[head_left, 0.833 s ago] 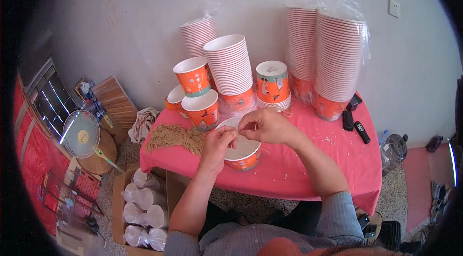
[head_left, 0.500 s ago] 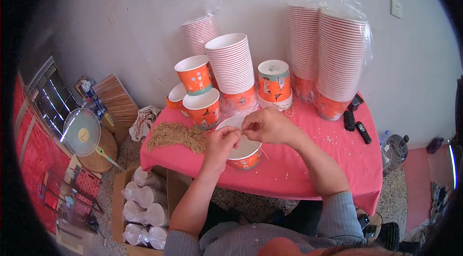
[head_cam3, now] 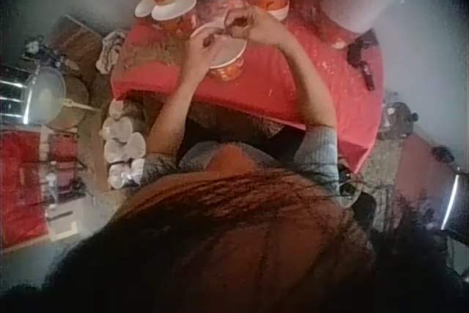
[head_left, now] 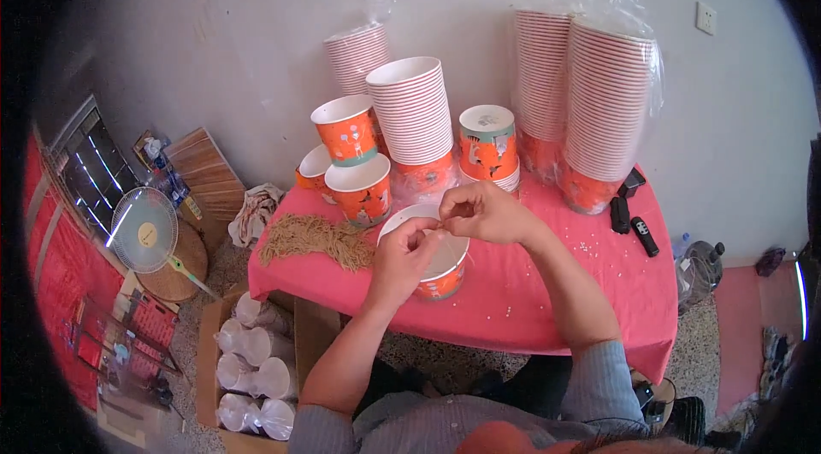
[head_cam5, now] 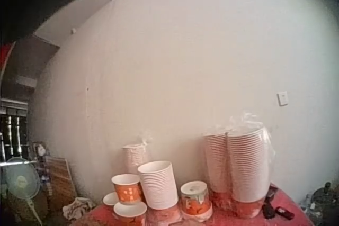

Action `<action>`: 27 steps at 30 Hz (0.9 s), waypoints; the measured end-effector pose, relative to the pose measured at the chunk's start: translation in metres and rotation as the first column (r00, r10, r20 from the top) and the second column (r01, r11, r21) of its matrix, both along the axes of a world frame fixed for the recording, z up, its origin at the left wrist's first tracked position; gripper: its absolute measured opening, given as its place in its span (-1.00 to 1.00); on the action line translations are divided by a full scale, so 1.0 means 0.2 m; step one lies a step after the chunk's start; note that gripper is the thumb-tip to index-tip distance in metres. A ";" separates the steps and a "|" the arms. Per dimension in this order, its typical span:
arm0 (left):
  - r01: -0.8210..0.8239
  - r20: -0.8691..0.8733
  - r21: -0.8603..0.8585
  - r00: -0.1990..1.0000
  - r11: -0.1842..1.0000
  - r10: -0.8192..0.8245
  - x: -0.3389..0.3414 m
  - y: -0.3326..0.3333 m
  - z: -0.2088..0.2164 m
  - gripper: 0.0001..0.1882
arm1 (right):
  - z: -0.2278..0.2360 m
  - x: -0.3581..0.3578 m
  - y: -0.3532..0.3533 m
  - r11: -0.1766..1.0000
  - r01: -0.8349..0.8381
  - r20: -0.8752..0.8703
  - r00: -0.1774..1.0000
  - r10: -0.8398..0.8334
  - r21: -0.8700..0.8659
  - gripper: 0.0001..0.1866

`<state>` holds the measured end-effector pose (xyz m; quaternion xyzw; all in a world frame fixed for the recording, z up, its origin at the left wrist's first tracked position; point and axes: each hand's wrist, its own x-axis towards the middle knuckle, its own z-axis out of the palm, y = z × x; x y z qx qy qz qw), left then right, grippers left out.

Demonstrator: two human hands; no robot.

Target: Manually attaching plastic-tipped strings to paper food containers at a workstation.

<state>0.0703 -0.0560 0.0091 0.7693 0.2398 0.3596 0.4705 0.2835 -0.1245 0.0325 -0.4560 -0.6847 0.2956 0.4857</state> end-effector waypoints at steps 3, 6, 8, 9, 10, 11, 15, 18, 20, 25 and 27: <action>-0.009 0.024 0.091 1.000 0.996 0.007 0.02 0.02 -0.02 -0.85 | 0.02 0.01 -0.02 0.998 -0.019 0.002 1.000 0.019 -0.064 -0.93; -0.044 0.014 0.222 0.999 0.974 0.042 0.02 -0.01 -0.01 -0.87 | 0.00 0.05 0.02 0.986 -0.096 -0.083 0.993 0.085 -0.136 -0.95; -0.052 0.016 0.228 0.999 0.972 0.050 0.03 -0.03 -0.01 -0.88 | 0.02 0.07 0.01 0.975 -0.133 -0.145 0.984 0.108 -0.178 -0.95; -0.064 0.020 0.234 0.998 0.970 0.061 0.03 -0.03 -0.01 -0.89 | 0.03 0.07 0.01 0.961 -0.174 -0.206 0.970 0.129 -0.216 -0.94; -0.064 0.020 0.234 0.998 0.970 0.061 0.03 -0.03 0.00 -0.89 | 0.03 0.07 0.00 0.961 -0.174 -0.206 0.970 0.130 -0.216 -0.94; -0.064 0.012 0.232 0.998 0.971 0.063 0.02 -0.03 0.01 -0.89 | 0.03 0.07 -0.01 0.961 -0.167 -0.235 0.965 0.113 -0.222 -0.93; -0.074 0.046 0.165 0.997 0.983 0.067 0.02 -0.04 0.01 -0.88 | 0.04 0.06 -0.02 0.986 -0.088 -0.179 0.982 0.061 -0.144 -0.91; -0.092 0.068 0.164 0.994 0.982 0.081 0.02 -0.03 -0.01 -0.87 | 0.06 0.04 -0.04 0.998 0.032 0.004 0.999 -0.032 -0.060 -0.86; -0.093 0.071 0.175 0.994 0.980 0.082 0.02 -0.04 0.01 -0.87 | 0.09 0.02 -0.08 0.994 0.094 0.093 0.992 -0.089 -0.057 -0.84; -0.086 0.068 0.184 0.995 0.979 0.075 0.02 -0.04 0.01 -0.87 | 0.12 0.01 -0.10 0.984 0.170 0.209 0.966 -0.154 -0.057 -0.80; -0.092 0.047 0.195 0.995 0.976 0.084 0.02 -0.05 0.01 -0.87 | 0.12 0.01 -0.09 0.987 0.154 0.248 0.959 -0.138 -0.048 -0.81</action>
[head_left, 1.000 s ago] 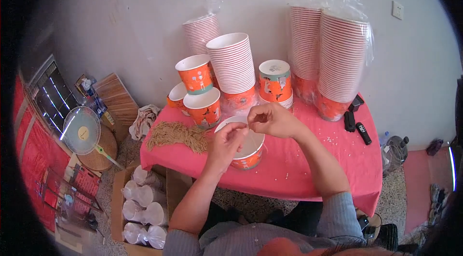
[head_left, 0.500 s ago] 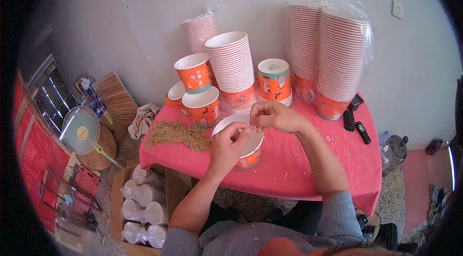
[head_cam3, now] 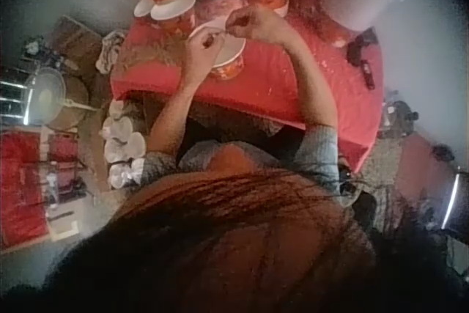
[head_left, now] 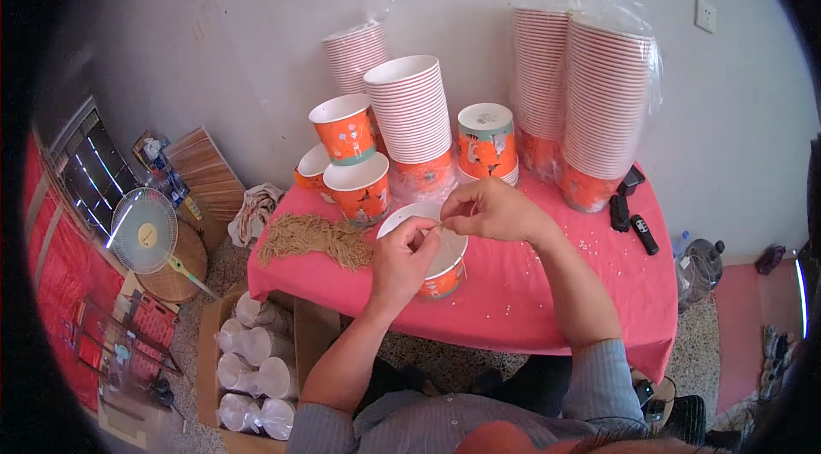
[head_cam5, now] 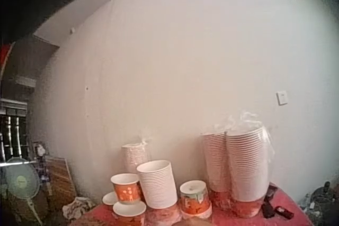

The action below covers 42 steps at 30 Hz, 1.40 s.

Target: Manually attaching plastic-tipped strings to paper food containers at a workstation.

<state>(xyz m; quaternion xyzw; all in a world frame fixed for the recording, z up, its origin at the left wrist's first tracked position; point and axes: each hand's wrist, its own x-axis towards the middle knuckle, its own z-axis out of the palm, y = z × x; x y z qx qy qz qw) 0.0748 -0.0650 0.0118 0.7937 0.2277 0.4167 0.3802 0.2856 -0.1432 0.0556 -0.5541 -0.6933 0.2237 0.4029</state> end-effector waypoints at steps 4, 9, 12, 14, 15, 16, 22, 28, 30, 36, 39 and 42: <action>0.015 -0.008 0.002 1.000 1.000 -0.015 0.00 0.01 -0.03 -0.87 | -0.02 0.00 0.02 1.000 -0.017 0.051 0.999 0.017 0.006 -0.84; 0.054 0.023 -0.062 0.998 0.997 -0.053 0.00 0.04 -0.05 -0.88 | -0.02 -0.01 0.01 0.981 0.090 0.058 0.993 -0.101 0.172 -0.87; 0.041 0.027 -0.069 0.999 0.997 -0.039 0.00 0.04 -0.04 -0.88 | -0.02 0.01 0.00 0.986 0.079 0.032 0.996 -0.084 0.150 -0.85; 0.039 0.023 -0.072 0.999 0.997 -0.037 0.00 0.04 -0.03 -0.88 | -0.02 0.01 -0.02 0.983 0.062 0.072 0.995 -0.075 0.171 -0.85; 0.037 0.018 -0.076 0.999 0.996 -0.036 0.00 0.04 -0.03 -0.87 | -0.02 0.00 -0.02 0.981 0.044 0.110 0.992 -0.066 0.191 -0.84; 0.034 0.017 -0.077 0.999 0.996 -0.033 -0.01 0.04 -0.03 -0.87 | -0.02 0.00 -0.01 0.981 0.042 0.109 0.992 -0.063 0.191 -0.84; 0.054 0.014 -0.064 0.998 0.996 -0.053 0.01 0.04 -0.05 -0.87 | -0.02 0.01 0.00 0.990 0.009 0.154 0.988 -0.030 0.140 -0.82; 0.054 0.014 -0.061 0.999 0.997 -0.053 -0.01 0.06 -0.06 -0.87 | 0.00 -0.01 -0.02 0.977 0.110 0.002 0.994 -0.112 0.180 -0.78; 0.050 0.047 -0.083 0.998 0.995 -0.046 0.00 0.06 -0.06 -0.85 | -0.02 0.00 -0.02 0.972 -0.006 0.102 0.995 -0.019 0.237 -0.74; 0.043 0.047 -0.135 0.998 0.990 -0.037 0.01 0.06 -0.05 -0.84 | 0.00 -0.02 -0.01 0.999 0.019 0.190 0.981 -0.028 0.050 -0.73; 0.042 0.059 -0.152 0.998 0.988 -0.033 0.01 0.05 -0.04 -0.84 | -0.01 0.00 -0.01 0.994 0.005 0.175 0.984 -0.023 0.106 -0.75; 0.061 0.059 -0.222 0.997 0.973 -0.049 -0.01 0.05 -0.03 -0.84 | 0.00 -0.01 -0.01 0.992 0.005 0.168 0.985 -0.026 0.123 -0.77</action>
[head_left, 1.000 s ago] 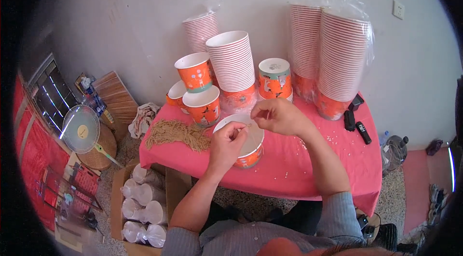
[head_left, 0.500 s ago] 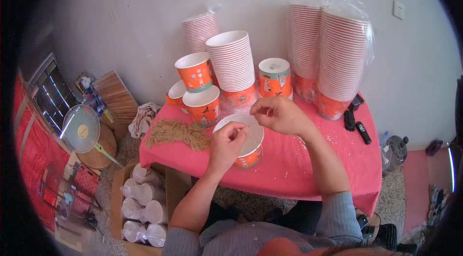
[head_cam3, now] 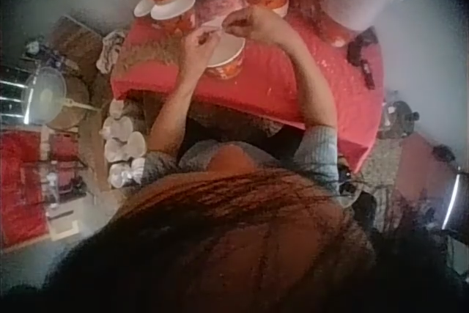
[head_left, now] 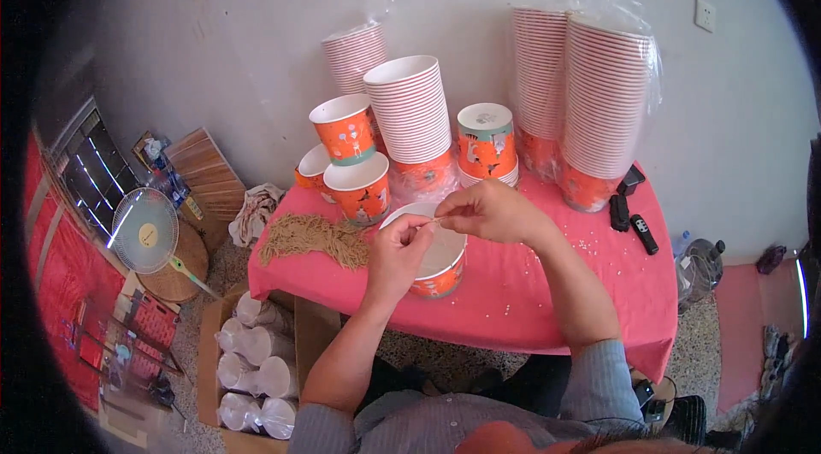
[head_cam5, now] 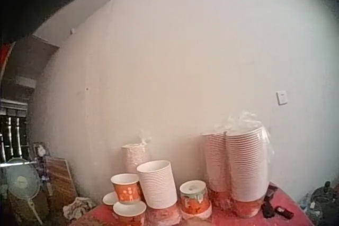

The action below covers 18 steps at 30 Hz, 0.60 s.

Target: Manually attaching plastic-tipped strings to paper food containers at a workstation.

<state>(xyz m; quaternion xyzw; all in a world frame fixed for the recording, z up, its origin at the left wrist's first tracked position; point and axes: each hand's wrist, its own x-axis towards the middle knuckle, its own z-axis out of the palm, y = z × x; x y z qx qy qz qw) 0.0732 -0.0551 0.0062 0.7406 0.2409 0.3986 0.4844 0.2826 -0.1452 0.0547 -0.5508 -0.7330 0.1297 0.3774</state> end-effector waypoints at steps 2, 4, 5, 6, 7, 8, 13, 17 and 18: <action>0.001 0.027 0.011 1.000 1.000 -0.001 0.01 0.01 -0.02 -0.84 | -0.01 0.00 0.02 1.000 -0.011 -0.002 1.000 0.011 0.012 -0.78; 0.005 0.056 0.022 0.998 1.000 -0.006 0.02 0.01 -0.02 -0.84 | -0.01 0.00 0.01 1.000 -0.019 -0.002 1.000 0.019 0.023 -0.79; 0.011 0.055 0.012 0.998 1.000 -0.012 0.02 0.01 -0.01 -0.83 | 0.00 0.00 0.01 1.000 -0.008 0.008 1.000 0.008 0.019 -0.79; 0.017 0.054 0.001 0.998 1.000 -0.017 0.02 0.00 -0.01 -0.83 | 0.01 0.00 0.00 1.000 0.003 0.018 1.000 -0.003 0.014 -0.80; 0.017 0.054 0.000 0.998 1.000 -0.017 0.01 0.00 0.00 -0.83 | 0.00 0.00 0.01 1.000 0.002 0.017 1.000 -0.002 0.014 -0.80; 0.053 0.028 -0.054 0.998 0.997 -0.052 0.00 0.00 0.02 -0.83 | 0.00 0.01 0.01 1.000 0.007 0.010 1.000 -0.007 0.025 -0.80; 0.101 -0.030 -0.092 0.994 0.991 -0.104 -0.01 0.02 0.03 -0.81 | -0.02 0.01 0.03 0.999 0.017 0.013 1.000 -0.018 0.037 -0.81; 0.205 0.043 -0.228 0.979 0.952 -0.201 -0.03 0.05 0.03 -0.76 | -0.04 0.02 0.04 0.999 0.021 0.073 0.997 -0.023 0.030 -0.82; 0.233 0.056 -0.242 0.973 0.942 -0.226 -0.03 0.05 0.03 -0.75 | -0.05 0.02 0.04 0.999 0.007 0.075 0.997 -0.010 0.039 -0.82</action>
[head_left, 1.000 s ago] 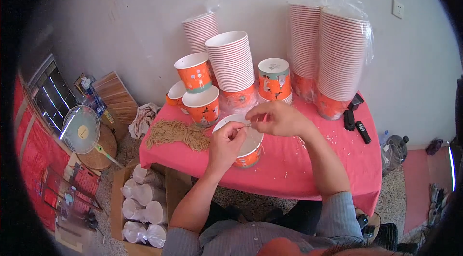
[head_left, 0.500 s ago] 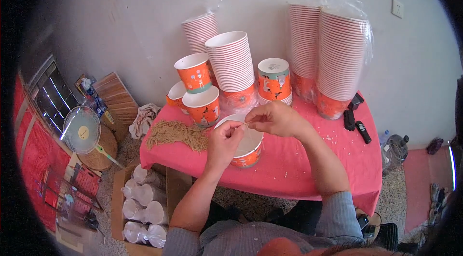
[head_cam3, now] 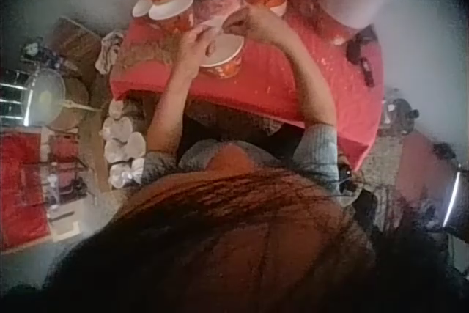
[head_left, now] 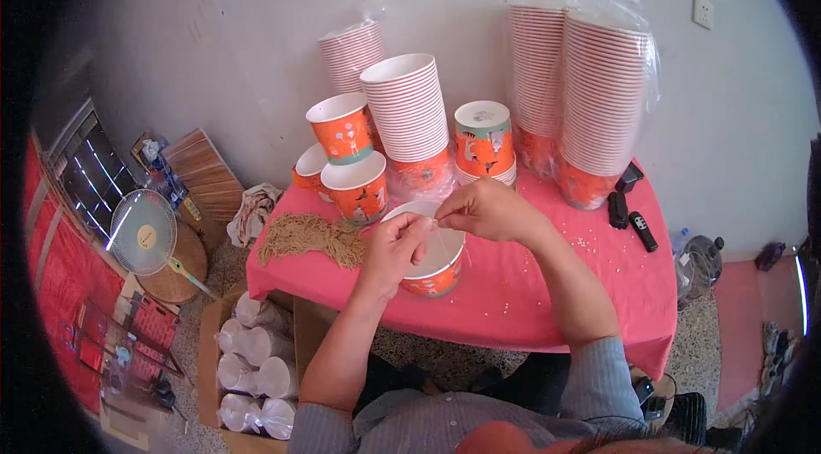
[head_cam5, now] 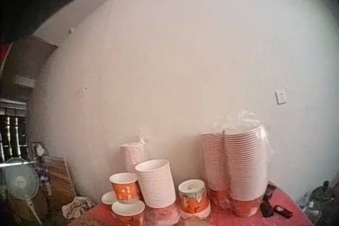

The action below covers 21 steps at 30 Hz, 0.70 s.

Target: Manually attaching plastic-tipped strings to paper food containers at a workstation.

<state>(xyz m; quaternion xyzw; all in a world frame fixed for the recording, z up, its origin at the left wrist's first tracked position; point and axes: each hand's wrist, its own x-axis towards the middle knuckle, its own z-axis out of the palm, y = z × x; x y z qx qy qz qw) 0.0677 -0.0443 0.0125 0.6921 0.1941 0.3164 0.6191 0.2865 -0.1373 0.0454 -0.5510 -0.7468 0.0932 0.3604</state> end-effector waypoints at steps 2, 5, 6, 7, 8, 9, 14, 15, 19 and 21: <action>0.009 0.013 -0.007 1.000 1.000 -0.009 0.00 0.00 0.00 -0.73 | -0.02 0.00 0.02 1.000 0.001 0.010 1.000 -0.001 -0.007 -0.82; 0.007 0.042 -0.036 0.999 0.999 -0.005 0.00 0.00 -0.02 -0.71 | -0.03 0.00 0.02 0.999 -0.004 0.008 1.000 0.004 -0.053 -0.82; -0.004 0.057 -0.057 0.998 0.998 0.008 0.00 0.00 -0.02 -0.71 | -0.02 -0.01 0.01 0.996 -0.010 -0.004 1.000 0.010 -0.091 -0.82; -0.005 0.056 -0.058 0.998 0.998 0.008 0.00 -0.01 -0.02 -0.71 | -0.02 -0.01 0.01 0.996 -0.011 -0.005 1.000 0.011 -0.092 -0.82; -0.006 0.067 -0.062 0.998 0.998 0.010 0.00 -0.01 -0.01 -0.70 | -0.01 -0.01 0.00 0.996 -0.032 -0.008 0.999 0.031 -0.089 -0.84; -0.007 0.077 -0.066 0.997 0.998 0.012 0.00 -0.02 -0.01 -0.69 | -0.01 0.00 0.00 0.995 -0.053 -0.011 0.999 0.053 -0.086 -0.86; -0.014 0.021 0.082 1.000 0.997 0.012 -0.04 0.00 -0.04 -0.71 | 0.04 0.07 -0.04 0.999 0.009 0.019 1.000 -0.008 -0.047 -0.86; -0.023 -0.038 0.119 0.999 0.993 0.028 -0.04 0.00 -0.04 -0.72 | 0.06 0.07 -0.06 0.999 0.045 0.028 0.999 -0.044 -0.023 -0.85; -0.039 -0.067 0.207 0.996 0.978 0.054 -0.04 -0.03 0.00 -0.73 | 0.09 0.11 -0.10 0.999 -0.047 -0.225 0.974 0.041 -0.021 -0.88; -0.026 -0.045 0.192 0.998 0.981 0.035 -0.03 -0.03 0.00 -0.72 | 0.10 0.11 -0.12 0.998 -0.053 -0.379 0.925 0.042 -0.019 -0.94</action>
